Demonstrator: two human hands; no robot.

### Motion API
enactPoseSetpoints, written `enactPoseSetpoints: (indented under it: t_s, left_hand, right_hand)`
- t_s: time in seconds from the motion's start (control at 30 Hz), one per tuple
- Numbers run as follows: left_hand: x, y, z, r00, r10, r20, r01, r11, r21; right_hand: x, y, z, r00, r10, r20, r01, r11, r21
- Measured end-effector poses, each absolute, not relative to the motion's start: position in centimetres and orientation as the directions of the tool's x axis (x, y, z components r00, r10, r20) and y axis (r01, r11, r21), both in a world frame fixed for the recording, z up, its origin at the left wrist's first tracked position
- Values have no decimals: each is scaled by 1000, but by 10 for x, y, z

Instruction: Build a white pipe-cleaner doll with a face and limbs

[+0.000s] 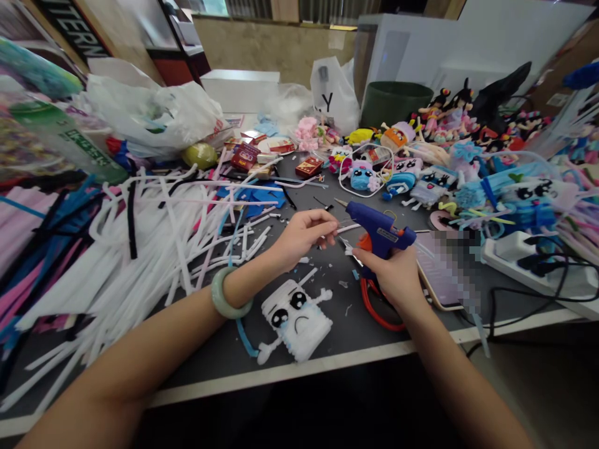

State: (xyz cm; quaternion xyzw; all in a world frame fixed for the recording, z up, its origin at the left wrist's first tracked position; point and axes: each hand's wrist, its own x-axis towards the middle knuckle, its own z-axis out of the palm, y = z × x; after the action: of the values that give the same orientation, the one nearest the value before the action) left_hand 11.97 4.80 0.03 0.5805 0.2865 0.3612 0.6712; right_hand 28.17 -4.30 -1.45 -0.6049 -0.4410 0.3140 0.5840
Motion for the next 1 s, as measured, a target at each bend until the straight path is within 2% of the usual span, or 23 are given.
enactPoseSetpoints:
  t_s: [0.67,0.9,1.0]
  left_hand:
    - [118,49,1,550,830,92,-138,-19,990]
    - [119,54,3,416,907,69,-173,4,985]
    - [117,57,1,358,933,41,-126,5,992]
  right_hand:
    - [281,-43,-15,425,895,135,183,61,-981]
    - [282,-43,-13,435,890,138,194,57,-979]
    - [282,-43,-13,436,888,147,197,65,-978]
